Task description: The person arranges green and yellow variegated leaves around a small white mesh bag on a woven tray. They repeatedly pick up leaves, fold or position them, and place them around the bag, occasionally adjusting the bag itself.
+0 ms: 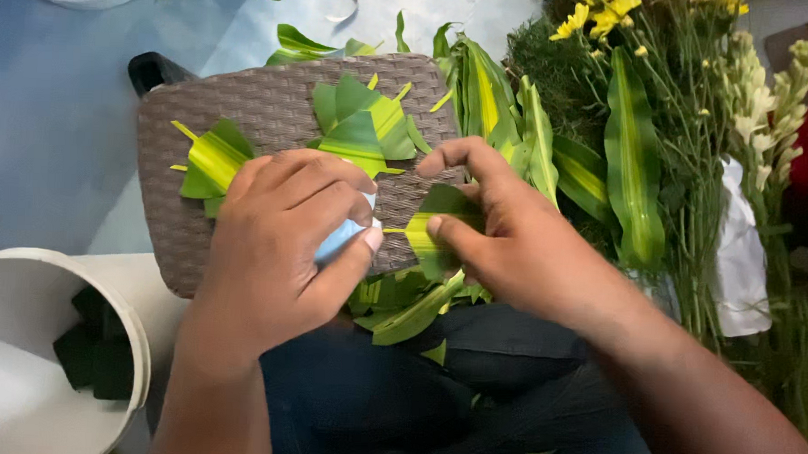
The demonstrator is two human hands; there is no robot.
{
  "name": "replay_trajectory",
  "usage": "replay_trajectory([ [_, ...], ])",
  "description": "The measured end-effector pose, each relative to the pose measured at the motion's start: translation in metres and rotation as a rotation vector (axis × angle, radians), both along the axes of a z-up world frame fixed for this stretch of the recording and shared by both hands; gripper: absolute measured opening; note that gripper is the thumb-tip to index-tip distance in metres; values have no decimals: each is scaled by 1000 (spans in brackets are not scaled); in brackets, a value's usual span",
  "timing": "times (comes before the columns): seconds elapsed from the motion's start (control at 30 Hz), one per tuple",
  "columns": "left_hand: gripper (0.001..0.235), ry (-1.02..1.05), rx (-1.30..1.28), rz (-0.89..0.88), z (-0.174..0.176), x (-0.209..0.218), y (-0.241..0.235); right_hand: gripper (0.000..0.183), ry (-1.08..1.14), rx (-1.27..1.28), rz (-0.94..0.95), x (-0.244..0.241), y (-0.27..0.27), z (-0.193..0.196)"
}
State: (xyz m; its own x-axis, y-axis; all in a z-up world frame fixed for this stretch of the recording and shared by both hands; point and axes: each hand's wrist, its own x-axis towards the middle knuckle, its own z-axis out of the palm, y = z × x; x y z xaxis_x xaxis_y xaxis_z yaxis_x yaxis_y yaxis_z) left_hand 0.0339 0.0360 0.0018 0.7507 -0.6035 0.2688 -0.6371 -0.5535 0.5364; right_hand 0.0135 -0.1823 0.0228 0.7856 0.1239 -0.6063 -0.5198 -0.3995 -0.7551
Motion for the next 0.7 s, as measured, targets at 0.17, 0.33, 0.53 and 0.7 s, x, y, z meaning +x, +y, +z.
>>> replay_trajectory([
  [0.17, 15, 17, 62, 15, 0, -1, -1, 18, -94, 27, 82, -5, 2, -16],
  [0.33, 19, -33, 72, 17, 0, -1, -3, 12, -168, -7, 75, -3, 13, -22],
  [0.53, 18, -51, 84, 12, 1, -1, -3, 16, -41, 2, -69, -3, 13, -16],
  [0.7, 13, -80, 92, 9, 0, -2, -3, 30, -143, 88, -103, -10, 8, -27],
])
